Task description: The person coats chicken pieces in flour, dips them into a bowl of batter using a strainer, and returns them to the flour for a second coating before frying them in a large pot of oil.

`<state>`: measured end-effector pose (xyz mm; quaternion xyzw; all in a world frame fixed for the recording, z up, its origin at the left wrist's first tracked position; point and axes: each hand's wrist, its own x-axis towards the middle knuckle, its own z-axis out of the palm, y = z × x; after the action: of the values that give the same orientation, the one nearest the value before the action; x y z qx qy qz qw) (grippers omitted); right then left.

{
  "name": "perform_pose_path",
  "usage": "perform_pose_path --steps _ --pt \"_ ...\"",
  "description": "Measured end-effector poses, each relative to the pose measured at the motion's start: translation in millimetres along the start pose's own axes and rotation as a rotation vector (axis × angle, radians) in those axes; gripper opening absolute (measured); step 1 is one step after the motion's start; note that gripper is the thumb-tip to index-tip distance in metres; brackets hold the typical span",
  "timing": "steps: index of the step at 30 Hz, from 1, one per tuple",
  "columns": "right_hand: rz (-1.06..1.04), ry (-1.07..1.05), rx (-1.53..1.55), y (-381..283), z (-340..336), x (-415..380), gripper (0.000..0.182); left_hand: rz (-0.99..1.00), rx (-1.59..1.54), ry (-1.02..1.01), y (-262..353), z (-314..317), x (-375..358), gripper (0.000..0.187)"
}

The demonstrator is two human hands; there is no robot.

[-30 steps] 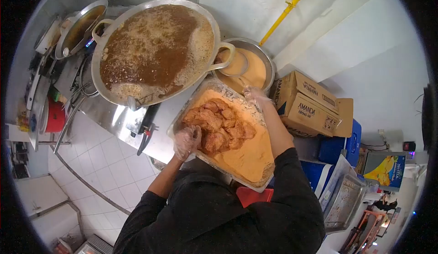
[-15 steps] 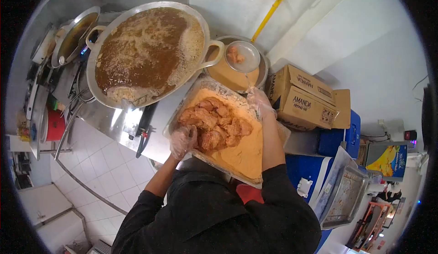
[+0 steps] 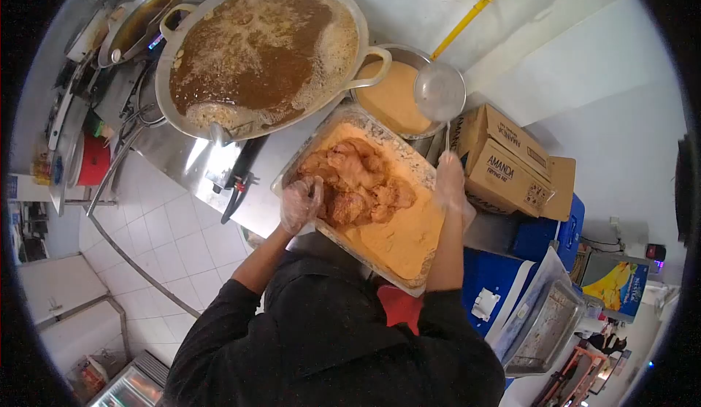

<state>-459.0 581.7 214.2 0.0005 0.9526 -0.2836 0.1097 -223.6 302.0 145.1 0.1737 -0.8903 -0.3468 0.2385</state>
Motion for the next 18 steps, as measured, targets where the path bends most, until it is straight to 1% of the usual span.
perform_pose_path --steps 1,3,5,8,11,13,14,15,17,18 --pt "-0.119 0.065 -0.14 6.9 2.7 26.3 0.033 -0.005 -0.022 -0.012 -0.6 -0.6 -0.8 0.026" --pt "-0.198 0.115 -0.262 -20.2 -9.9 50.4 0.029 0.017 -0.006 0.028 5.4 -2.5 2.7 0.027" --pt "-0.237 0.148 -0.428 3.3 17.1 129.8 0.024 0.022 0.017 0.039 8.5 -2.4 0.7 0.028" --pt "-0.387 -0.084 -0.685 -4.1 19.2 167.2 0.025 0.011 0.037 0.047 5.4 -2.1 -0.3 0.029" --pt "-0.423 -0.173 -0.711 43.3 80.3 237.4 0.022 -0.001 0.004 0.079 10.9 -6.5 0.6 0.031" --pt "-0.76 -0.29 -1.129 39.5 78.5 239.9 0.019 -0.002 -0.011 0.081 12.5 -8.2 0.9 0.033" --pt "-0.923 -0.351 -1.336 34.8 72.2 231.4 0.018 0.002 -0.021 0.078 11.3 -7.5 0.8 0.032" --pt "-0.8 -0.417 -1.171 29.4 70.1 221.6 0.02 0.008 -0.032 0.071 9.3 -6.2 -0.2 0.03" --pt "-0.553 -0.526 -0.837 -7.0 62.4 182.3 0.026 0.02 -0.021 0.054 8.2 -6.0 0.5 0.028" --pt "-0.485 -0.565 -0.557 -0.2 68.2 177.1 0.026 0.022 0.001 0.044 9.3 -7.1 1.2 0.028"
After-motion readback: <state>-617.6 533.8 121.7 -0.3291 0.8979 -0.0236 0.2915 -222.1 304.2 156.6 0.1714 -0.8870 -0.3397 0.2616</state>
